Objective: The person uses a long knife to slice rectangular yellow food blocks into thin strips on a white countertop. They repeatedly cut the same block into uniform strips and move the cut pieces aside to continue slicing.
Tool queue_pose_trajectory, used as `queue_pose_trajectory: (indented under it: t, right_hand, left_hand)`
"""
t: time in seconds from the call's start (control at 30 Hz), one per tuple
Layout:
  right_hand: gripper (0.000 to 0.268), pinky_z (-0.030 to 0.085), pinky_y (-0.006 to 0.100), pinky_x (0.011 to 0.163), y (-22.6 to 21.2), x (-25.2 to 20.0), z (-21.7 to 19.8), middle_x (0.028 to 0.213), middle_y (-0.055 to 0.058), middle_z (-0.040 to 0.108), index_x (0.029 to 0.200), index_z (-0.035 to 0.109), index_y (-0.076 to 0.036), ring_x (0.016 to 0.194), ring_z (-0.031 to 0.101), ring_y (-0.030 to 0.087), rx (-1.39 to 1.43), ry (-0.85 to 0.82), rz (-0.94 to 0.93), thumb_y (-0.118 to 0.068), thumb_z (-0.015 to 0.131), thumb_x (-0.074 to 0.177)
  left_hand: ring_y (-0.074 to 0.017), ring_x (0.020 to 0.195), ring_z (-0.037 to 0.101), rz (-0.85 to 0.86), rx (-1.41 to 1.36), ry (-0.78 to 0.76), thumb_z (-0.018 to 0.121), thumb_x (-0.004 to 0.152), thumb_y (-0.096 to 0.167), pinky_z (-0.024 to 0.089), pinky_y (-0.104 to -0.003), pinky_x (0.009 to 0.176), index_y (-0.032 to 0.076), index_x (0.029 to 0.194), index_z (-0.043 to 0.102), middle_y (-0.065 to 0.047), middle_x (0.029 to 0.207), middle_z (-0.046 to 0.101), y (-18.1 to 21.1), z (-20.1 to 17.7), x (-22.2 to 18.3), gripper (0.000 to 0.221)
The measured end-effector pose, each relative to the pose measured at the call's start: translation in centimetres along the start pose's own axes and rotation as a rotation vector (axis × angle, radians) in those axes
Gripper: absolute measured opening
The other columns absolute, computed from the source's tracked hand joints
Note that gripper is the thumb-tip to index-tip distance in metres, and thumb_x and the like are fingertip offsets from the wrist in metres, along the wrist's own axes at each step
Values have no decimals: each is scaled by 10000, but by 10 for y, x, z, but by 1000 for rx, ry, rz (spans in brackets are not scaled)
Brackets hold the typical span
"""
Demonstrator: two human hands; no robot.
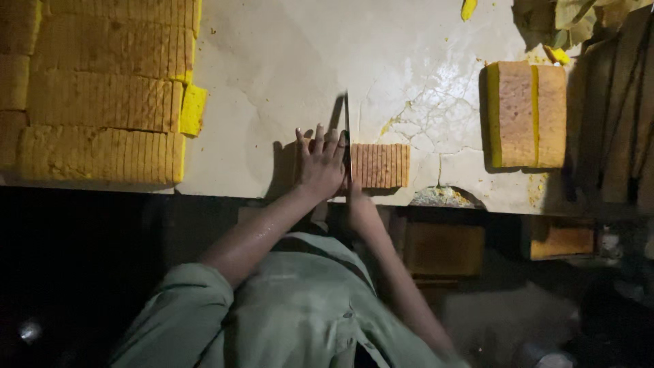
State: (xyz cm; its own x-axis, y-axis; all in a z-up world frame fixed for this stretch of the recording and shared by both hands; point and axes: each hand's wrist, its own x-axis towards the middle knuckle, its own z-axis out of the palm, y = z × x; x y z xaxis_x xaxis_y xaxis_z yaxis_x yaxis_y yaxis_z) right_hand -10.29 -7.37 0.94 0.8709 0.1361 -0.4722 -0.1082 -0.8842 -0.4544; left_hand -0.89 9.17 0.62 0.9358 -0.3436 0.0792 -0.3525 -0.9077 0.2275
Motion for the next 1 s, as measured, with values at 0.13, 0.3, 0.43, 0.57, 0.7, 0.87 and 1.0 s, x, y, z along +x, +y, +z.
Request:
queue_pose_trajectory:
  t: [0.13, 0.3, 0.43, 0.57, 0.7, 0.87, 1.0]
  right_hand:
    - [606, 496, 486, 857, 64, -73, 62, 1107, 304, 728, 1456, 553, -7, 1012, 672, 460, 459, -120, 279, -467, 276, 1174]
    - [935, 537, 530, 735, 56, -46, 77, 1013, 326, 680, 1644, 128, 170, 869, 669, 491, -62, 62, -79, -372, 409, 935]
    - [772, 539, 533, 771, 7, 21, 11, 1052, 353, 688, 1516, 282, 99, 917, 678, 500, 280, 9, 194, -457, 411, 996]
    - [633, 535, 535, 844, -28, 15, -22, 1114, 378, 653, 1511, 235, 73, 996, 643, 536, 120, 64, -26, -257, 431, 1007]
    - [774, 551, 522, 874, -37, -64, -21, 1155, 366, 640, 1598, 73, 32, 1030, 675, 503, -54, -221, 55, -46, 444, 924]
    - [864, 546, 533, 832, -28, -74, 4, 1110, 332, 661, 1492, 131, 47, 981, 662, 513, 49, -194, 54, -178, 690, 872]
    - [927, 523, 574, 760, -6, -14, 27, 1073, 361, 640, 1501, 136, 81, 948, 625, 562, 21, 13, -118, -137, 700, 798]
  left_hand:
    - [-431, 1474, 288, 2, -2, -159, 413, 999, 375, 55, -816, 1120, 31, 1568, 332, -193, 1545, 369, -1, -16, 4, 670]
    - [-409, 1498, 291, 15, -7, -180, 406, 1017, 390, 60, -800, 1153, 12, 1587, 322, -201, 1567, 358, -2, -1, -1, 689]
    - [-380, 1559, 275, -5, -58, 70, 417, 1050, 383, 58, -763, 1231, -1, 1590, 329, -189, 1647, 322, -6, 20, 1, 668]
    - [-457, 1499, 218, -8, -29, -39, 466, 932, 410, -2, -847, 1079, 67, 1493, 335, -161, 1610, 297, -8, 22, 3, 670]
    - [-454, 1504, 228, -28, -86, -142, 448, 999, 351, -4, -834, 1110, 36, 1591, 269, -188, 1604, 311, -12, 5, -3, 695]
    - [-452, 1498, 216, -4, -99, -112, 426, 1031, 355, -6, -833, 1116, 15, 1583, 261, -234, 1605, 292, -10, -2, 0, 669]
    - [-400, 1560, 186, -29, -106, -93, 437, 1011, 344, 2, -811, 1163, 27, 1598, 283, -184, 1658, 271, -14, 21, -4, 684]
